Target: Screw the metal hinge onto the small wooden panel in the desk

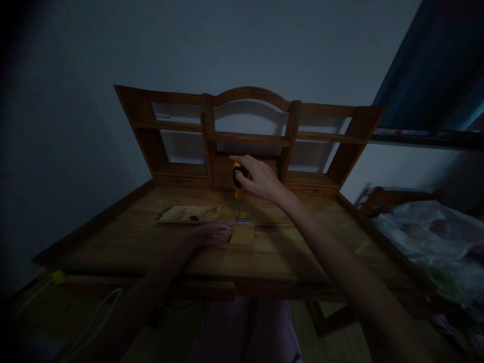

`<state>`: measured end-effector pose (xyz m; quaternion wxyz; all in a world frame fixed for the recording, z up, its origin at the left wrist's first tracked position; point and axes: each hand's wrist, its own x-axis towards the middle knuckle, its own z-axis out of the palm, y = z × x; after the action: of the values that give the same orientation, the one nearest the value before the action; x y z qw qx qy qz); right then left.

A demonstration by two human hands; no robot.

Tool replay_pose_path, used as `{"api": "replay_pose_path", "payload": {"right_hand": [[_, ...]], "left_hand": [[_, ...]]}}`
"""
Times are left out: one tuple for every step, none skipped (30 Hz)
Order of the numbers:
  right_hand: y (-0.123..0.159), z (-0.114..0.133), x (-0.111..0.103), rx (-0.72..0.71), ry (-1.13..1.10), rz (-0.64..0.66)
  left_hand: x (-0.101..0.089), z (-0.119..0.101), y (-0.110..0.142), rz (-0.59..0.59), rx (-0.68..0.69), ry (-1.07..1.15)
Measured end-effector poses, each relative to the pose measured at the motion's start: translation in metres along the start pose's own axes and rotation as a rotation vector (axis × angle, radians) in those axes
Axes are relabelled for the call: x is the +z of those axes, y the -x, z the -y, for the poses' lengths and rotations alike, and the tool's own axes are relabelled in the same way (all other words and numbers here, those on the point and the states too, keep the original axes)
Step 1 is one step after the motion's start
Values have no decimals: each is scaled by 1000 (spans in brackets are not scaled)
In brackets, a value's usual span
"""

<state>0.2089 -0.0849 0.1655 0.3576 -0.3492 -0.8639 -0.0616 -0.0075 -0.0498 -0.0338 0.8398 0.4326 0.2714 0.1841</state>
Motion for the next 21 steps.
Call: {"api": "replay_pose_path", "payload": {"right_hand": [[0,0,0,1,2,-9],[0,0,0,0,9,-19],[-1,1,1,-3,19,-30],[-1,1,1,-7,29,-38],[-1,2,1,-9,37,-47],[0,2,1,-7,44,-52],[0,3,1,-4,49,-51],[0,3,1,0,51,-47],[0,2,1,4,51,-42],[0,2,1,11,50,-40],[0,1,1,20,51,-42],[0,1,1,29,52,-51],[-1,0,1,34,54,-64],[-1,0,1,31,56,-78],[-1,0,2,19,58,-89],[-1,0,2,4,60,-96],[-1,1,3,-8,61,-95],[-1,1,4,-13,62,-89],[0,1,4,-8,63,-81],[0,1,5,4,64,-72],[0,1,5,18,66,-63]], "left_hand": [[1,0,1,5,-15,1],[1,-1,1,9,-24,3],[1,-1,2,12,-28,6],[0,-1,2,14,-30,8],[-1,-1,2,17,-30,12],[-1,0,1,20,-32,16],[-2,0,1,23,-34,20],[-2,0,1,27,-36,24],[-3,0,1,31,-38,27],[-3,0,1,34,-40,30],[-2,0,1,37,-41,31],[-2,0,1,38,-41,30],[-2,0,1,39,-41,31],[-1,0,1,39,-41,30],[-1,0,1,41,-41,32],[-1,0,1,43,-39,35],[-2,0,1,45,-37,39],[-2,0,0,48,-35,43],[-3,1,0,51,-35,46],[-4,1,-1,53,-35,50],[-5,1,-1,55,-36,52]]}}
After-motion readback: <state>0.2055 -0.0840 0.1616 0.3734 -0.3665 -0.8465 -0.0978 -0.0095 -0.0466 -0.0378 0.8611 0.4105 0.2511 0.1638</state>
